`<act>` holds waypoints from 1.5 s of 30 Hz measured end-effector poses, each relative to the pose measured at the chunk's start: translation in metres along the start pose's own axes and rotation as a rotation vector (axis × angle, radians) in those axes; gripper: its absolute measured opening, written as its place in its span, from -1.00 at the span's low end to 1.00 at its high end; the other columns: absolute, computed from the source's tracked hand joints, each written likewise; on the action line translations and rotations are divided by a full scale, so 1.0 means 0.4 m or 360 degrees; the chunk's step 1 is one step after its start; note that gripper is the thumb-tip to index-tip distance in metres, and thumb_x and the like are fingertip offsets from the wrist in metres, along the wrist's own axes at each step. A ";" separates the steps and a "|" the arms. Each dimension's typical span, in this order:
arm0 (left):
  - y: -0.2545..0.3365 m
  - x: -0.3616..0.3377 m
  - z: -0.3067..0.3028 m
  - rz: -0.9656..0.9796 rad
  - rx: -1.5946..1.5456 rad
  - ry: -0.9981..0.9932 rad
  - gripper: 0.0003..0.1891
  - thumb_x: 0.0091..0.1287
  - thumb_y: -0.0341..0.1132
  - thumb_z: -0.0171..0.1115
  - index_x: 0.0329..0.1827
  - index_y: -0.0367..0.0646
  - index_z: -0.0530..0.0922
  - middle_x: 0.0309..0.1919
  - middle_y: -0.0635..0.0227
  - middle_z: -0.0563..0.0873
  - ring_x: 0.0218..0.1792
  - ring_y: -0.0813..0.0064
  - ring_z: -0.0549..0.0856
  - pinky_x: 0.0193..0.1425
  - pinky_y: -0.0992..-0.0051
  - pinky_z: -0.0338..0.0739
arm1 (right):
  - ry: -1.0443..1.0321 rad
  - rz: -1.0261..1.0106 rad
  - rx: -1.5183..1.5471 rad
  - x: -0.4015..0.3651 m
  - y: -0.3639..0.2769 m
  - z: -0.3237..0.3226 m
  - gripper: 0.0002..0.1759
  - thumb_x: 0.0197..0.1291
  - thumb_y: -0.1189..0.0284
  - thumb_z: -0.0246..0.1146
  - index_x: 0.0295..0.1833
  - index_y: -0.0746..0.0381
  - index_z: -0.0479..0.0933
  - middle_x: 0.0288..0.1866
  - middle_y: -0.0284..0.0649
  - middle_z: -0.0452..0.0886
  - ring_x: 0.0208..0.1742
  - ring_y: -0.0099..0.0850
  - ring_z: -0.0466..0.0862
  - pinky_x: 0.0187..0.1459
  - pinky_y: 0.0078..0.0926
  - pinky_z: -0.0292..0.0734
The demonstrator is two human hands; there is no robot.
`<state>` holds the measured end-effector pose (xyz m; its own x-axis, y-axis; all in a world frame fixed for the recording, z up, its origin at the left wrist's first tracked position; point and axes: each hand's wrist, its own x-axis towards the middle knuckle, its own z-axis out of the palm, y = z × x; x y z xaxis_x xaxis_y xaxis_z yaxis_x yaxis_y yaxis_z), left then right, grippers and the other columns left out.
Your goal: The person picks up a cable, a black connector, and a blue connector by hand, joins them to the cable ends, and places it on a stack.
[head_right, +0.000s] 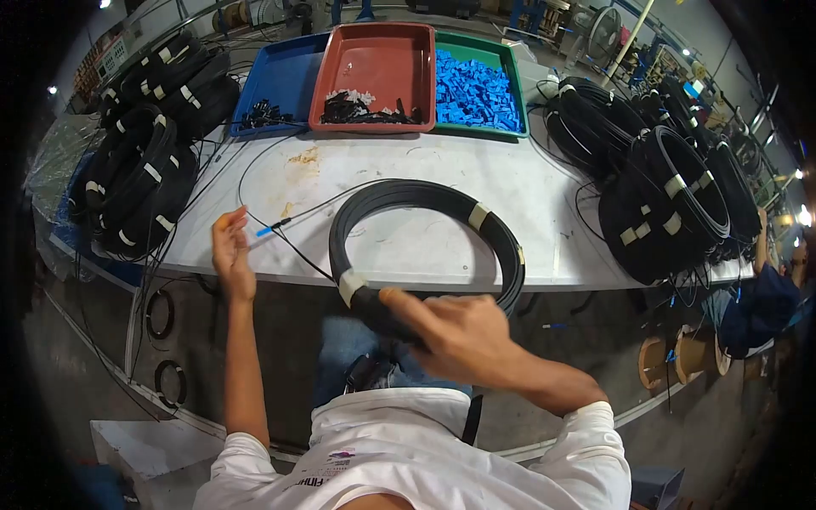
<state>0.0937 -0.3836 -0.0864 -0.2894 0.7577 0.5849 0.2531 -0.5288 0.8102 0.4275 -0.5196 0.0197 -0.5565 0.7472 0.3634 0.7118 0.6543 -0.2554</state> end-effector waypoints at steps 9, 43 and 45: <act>-0.003 -0.202 -0.027 -0.0486 -0.0421 0.0127 -0.64 0.51 -0.11 0.21 0.18 -0.17 0.47 -0.07 0.35 0.64 -0.05 0.56 0.56 0.04 0.52 0.45 | 0.0998 0.0535 0.1242 0.029 0.075 -0.226 -0.21 -0.22 0.53 0.38 0.28 0.44 0.44 -0.37 -0.17 0.68 -0.59 -0.61 0.58 -0.54 -0.74 0.41; 0.220 -0.286 0.105 -0.0954 -0.0528 -0.0250 0.02 -0.17 -0.73 0.01 0.57 -0.14 0.09 0.53 0.02 0.33 0.47 0.21 0.38 0.13 0.60 0.49 | 0.0898 0.1455 0.1277 -0.179 0.118 0.185 -0.05 0.17 0.34 0.49 0.51 0.21 0.03 0.10 -0.07 0.43 0.07 -0.31 0.55 0.05 -0.28 0.58; 0.225 -0.258 0.118 -0.0973 -0.0473 -0.0219 -0.01 -0.18 -0.72 -0.02 0.55 -0.19 0.10 0.50 -0.06 0.36 0.44 0.18 0.44 0.35 0.44 0.41 | 0.0366 0.1568 0.0632 -0.132 0.109 0.110 -0.08 0.12 0.21 0.51 0.48 0.28 0.20 0.02 -0.03 0.46 0.02 -0.18 0.56 0.11 -0.21 0.47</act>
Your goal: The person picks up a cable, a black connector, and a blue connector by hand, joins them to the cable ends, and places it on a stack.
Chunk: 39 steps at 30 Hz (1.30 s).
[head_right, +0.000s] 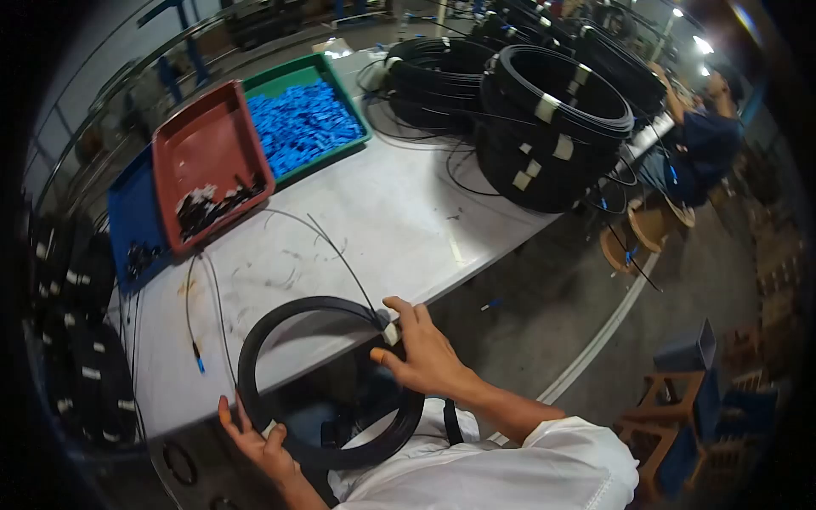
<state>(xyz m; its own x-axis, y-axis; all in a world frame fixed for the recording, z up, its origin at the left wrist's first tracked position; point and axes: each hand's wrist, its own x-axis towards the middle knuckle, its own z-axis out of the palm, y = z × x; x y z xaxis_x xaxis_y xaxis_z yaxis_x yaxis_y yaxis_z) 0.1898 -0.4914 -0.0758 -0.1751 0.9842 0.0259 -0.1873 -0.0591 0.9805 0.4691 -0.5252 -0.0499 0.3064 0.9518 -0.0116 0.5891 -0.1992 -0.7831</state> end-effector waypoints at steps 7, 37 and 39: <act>0.063 0.088 0.003 -0.0164 0.0091 -0.0339 0.03 0.06 -0.62 0.20 0.67 -0.09 -0.04 0.61 0.01 0.18 0.59 0.05 0.18 0.68 0.25 -0.16 | 0.0328 -0.0520 -0.0147 0.183 -0.077 -0.029 0.12 -0.04 0.38 0.55 0.59 0.23 0.04 0.31 0.22 0.36 0.30 0.13 0.48 0.37 -0.11 0.39; 0.867 0.533 1.197 0.0503 -0.0220 -0.2348 -0.25 -0.25 -0.64 -0.05 0.22 -0.21 0.33 0.35 -0.24 0.50 0.41 0.13 0.53 0.53 0.37 0.24 | 0.1592 -0.0225 0.0573 0.202 -0.449 -0.926 -0.31 0.05 0.87 0.20 0.38 0.38 0.48 0.37 -0.08 0.57 0.36 -0.38 0.56 0.38 -0.48 0.40; 0.916 0.504 1.353 0.0538 -0.0358 -0.2534 -0.23 -0.22 -0.75 -0.14 0.23 -0.18 0.35 0.35 -0.18 0.53 0.38 0.18 0.56 0.49 0.49 0.28 | 0.1810 -0.0285 0.0479 0.222 -0.418 -1.016 -0.30 0.06 0.87 0.20 0.40 0.41 0.44 0.37 -0.05 0.56 0.35 -0.36 0.56 0.36 -0.50 0.43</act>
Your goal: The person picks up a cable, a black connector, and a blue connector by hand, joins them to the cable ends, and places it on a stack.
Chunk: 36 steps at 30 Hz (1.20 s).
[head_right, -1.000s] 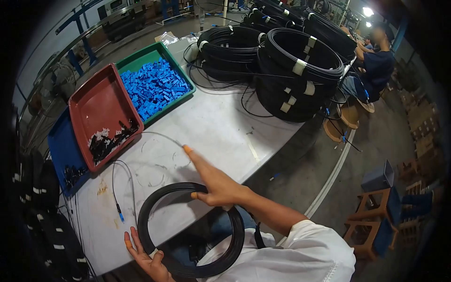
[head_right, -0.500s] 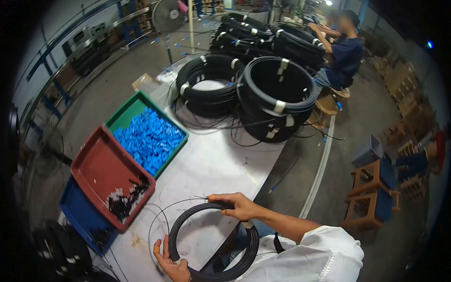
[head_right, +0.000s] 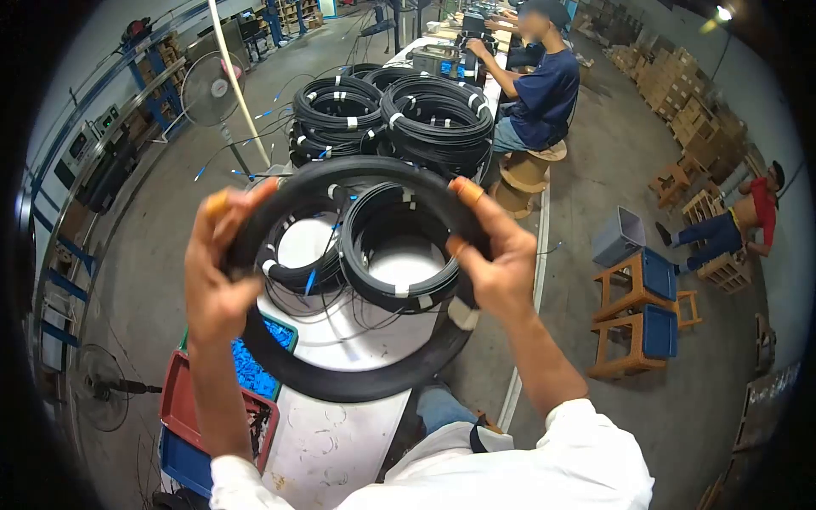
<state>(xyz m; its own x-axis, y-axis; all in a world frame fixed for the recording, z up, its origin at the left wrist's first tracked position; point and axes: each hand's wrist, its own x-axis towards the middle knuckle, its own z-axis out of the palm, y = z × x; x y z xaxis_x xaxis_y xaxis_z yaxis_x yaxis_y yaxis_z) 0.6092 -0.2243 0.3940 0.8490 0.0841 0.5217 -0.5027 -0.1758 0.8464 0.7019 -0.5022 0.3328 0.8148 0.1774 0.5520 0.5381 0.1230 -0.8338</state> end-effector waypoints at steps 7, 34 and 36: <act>-0.315 0.343 0.019 -0.0434 -0.0358 -0.0466 -0.16 -0.24 -0.75 -0.05 0.33 -0.24 0.35 0.41 -0.03 0.49 0.35 0.37 0.57 -0.13 0.74 0.56 | 0.0281 0.0225 0.0145 0.141 0.251 -0.062 -0.25 0.02 0.89 0.23 0.42 0.50 0.37 0.40 0.04 0.51 0.40 -0.29 0.53 0.43 -0.41 0.41; -0.805 0.357 0.087 -0.0705 -0.0194 -0.0854 -0.09 -0.08 -0.74 0.24 0.50 -0.12 0.30 0.37 0.24 0.50 0.38 0.38 0.47 0.39 0.37 0.43 | 0.0256 0.0618 -0.1036 0.085 0.466 -0.046 -0.18 0.03 0.75 0.23 0.50 0.43 0.25 0.31 0.18 0.57 0.35 -0.09 0.60 0.36 -0.34 0.45; -0.797 0.358 0.091 -0.0654 -0.0016 -0.0911 -0.05 -0.12 -0.80 0.24 0.49 -0.13 0.29 0.38 0.20 0.50 0.46 0.30 0.42 0.51 0.37 0.31 | 0.0310 0.0636 -0.0942 0.068 0.466 -0.043 -0.16 0.04 0.75 0.21 0.53 0.41 0.21 0.32 0.20 0.55 0.36 -0.07 0.60 0.36 -0.30 0.46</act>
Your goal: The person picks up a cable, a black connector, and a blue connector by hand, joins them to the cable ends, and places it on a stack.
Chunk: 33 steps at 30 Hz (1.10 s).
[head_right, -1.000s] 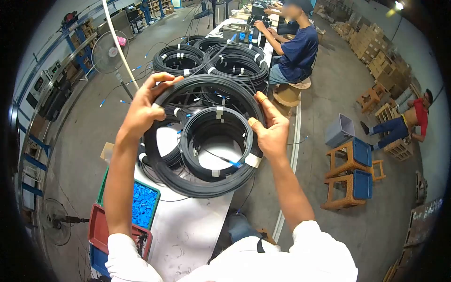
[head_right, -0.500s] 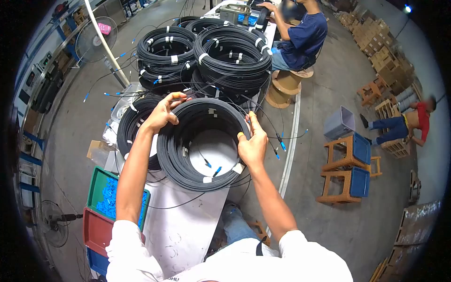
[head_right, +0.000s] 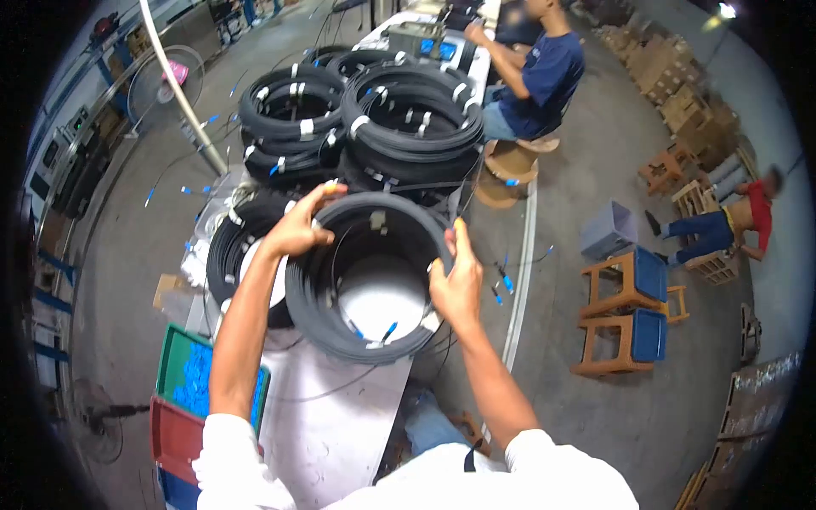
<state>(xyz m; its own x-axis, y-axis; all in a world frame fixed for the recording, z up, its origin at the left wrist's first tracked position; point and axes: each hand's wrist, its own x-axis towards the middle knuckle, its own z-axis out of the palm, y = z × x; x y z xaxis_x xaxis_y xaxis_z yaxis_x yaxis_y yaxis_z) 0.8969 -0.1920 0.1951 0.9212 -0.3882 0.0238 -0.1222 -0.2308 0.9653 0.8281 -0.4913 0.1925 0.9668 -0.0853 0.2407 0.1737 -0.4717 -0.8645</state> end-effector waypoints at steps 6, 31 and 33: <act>0.057 0.000 0.038 0.0115 0.0527 0.0275 -0.10 -0.11 -0.86 0.08 0.45 -0.13 0.41 0.18 -0.06 0.70 0.32 0.15 0.62 0.35 0.39 0.51 | 0.0110 0.0019 0.0394 -0.024 0.031 0.020 -0.09 0.10 0.80 0.20 0.60 0.33 0.06 0.29 0.12 0.52 0.27 -0.22 0.61 0.27 -0.41 0.53; 0.044 -0.378 0.038 0.0263 0.0051 0.1062 -0.07 0.39 -0.09 0.32 0.66 -0.01 -0.12 0.61 -0.06 0.08 0.54 -0.09 0.26 0.51 0.01 0.25 | 0.0414 -0.0546 0.0845 -0.231 -0.046 -0.022 -0.33 0.33 0.20 0.33 0.38 0.30 0.25 0.34 -0.11 0.38 0.22 -0.35 0.46 0.28 -0.35 0.31; 0.023 -0.561 0.106 0.0141 0.0016 0.1249 -0.08 0.41 -0.10 0.31 0.66 -0.02 -0.12 0.61 0.00 0.12 0.48 -0.04 0.37 0.46 0.05 0.33 | 0.0048 -0.0849 0.0906 -0.355 -0.078 0.027 -0.46 0.29 0.26 0.36 0.22 0.33 0.37 0.17 -0.04 0.48 0.11 -0.33 0.51 0.16 -0.36 0.39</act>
<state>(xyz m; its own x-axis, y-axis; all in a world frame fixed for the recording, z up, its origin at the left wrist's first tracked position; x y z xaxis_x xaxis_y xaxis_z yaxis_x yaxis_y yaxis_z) 0.6734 -0.1447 0.1877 0.8988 0.3366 0.2807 -0.2073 -0.2378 0.9489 0.6873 -0.4551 0.1805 0.7217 -0.0014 0.6922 0.6907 0.0666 -0.7200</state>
